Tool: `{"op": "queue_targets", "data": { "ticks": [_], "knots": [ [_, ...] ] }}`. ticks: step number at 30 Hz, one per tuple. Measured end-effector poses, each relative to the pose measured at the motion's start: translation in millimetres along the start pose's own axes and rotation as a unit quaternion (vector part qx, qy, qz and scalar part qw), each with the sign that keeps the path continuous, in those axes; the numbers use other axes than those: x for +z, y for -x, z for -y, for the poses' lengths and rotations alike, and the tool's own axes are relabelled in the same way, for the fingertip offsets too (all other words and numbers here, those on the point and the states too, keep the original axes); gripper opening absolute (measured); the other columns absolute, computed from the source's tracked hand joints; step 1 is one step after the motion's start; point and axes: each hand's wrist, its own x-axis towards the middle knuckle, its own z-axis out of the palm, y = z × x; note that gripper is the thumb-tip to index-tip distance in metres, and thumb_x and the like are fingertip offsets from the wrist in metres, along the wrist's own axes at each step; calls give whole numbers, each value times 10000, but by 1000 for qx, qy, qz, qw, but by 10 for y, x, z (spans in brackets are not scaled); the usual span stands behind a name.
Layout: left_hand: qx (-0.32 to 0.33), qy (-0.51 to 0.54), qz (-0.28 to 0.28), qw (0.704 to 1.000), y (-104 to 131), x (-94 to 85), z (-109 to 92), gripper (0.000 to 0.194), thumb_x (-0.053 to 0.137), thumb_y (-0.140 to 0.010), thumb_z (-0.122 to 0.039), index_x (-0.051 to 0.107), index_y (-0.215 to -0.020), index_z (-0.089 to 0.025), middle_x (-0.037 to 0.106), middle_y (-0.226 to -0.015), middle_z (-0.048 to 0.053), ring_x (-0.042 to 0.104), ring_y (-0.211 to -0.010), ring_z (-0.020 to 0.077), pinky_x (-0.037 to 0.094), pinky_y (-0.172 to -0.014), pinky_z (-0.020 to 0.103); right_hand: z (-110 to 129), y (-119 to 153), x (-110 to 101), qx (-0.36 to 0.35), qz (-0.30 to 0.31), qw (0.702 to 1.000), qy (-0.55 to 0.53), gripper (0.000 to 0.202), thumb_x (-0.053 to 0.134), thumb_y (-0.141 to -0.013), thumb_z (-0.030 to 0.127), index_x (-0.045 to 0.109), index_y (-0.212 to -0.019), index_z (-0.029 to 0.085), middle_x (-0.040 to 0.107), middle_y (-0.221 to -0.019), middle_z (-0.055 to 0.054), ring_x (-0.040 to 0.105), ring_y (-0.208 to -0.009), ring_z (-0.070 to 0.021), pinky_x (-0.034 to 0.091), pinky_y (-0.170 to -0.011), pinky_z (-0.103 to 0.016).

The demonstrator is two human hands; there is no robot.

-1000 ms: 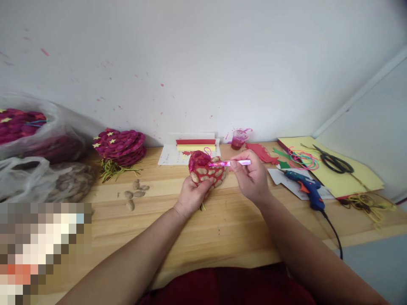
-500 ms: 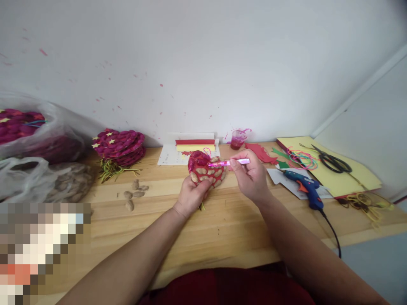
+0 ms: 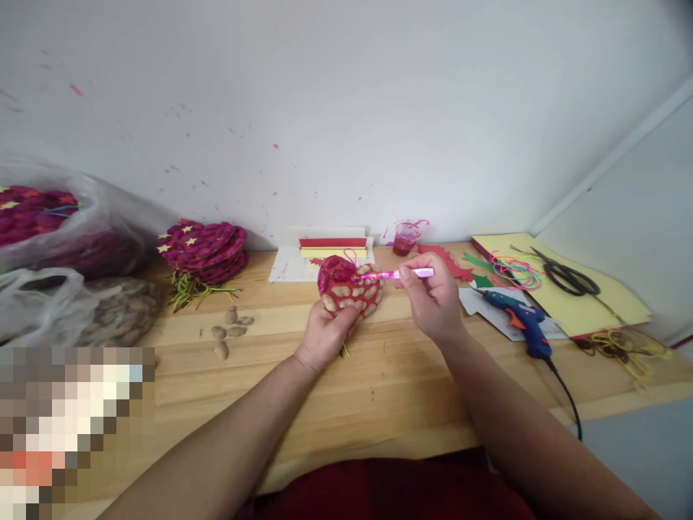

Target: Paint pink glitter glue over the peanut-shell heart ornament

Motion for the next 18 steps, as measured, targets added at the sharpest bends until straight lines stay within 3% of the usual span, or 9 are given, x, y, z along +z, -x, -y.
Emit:
{"op": "queue_targets", "data": {
  "ticks": [2,5,10,18],
  "knots": [
    [29,-15,20,999,-1,-8,12,317,823,-847,-437,821,-1049,-193,816,-1119,121,746,-1080,300,608,-918,419,26,15,4,-16,3,1000,-1,153,619,-1005,386,612,-961,240,680,-811,-13,641,-735,-180,506,-700,-343],
    [71,-38,46,996,-2,-28,39,319,754,-917,-382,804,-1165,-187,777,-1277,120,703,-1232,285,497,-1137,438,105,49,23,-67,19,997,43,78,613,-1004,322,627,-987,247,702,-851,-26,659,-753,-187,523,-708,-350],
    [88,-90,28,992,6,-41,31,302,722,-933,-356,798,-1172,-188,780,-1270,113,714,-1208,266,492,-1137,404,216,72,28,-127,29,985,112,18,623,-983,240,624,-987,258,732,-892,-34,680,-775,-198,531,-699,-349],
    [86,-70,25,994,14,-20,-22,304,754,-916,-377,810,-1139,-179,785,-1255,135,716,-1214,275,485,-1156,427,177,43,-26,-113,0,990,79,12,622,-995,257,624,-988,247,704,-869,-23,664,-763,-178,521,-694,-331]
  ]
}}
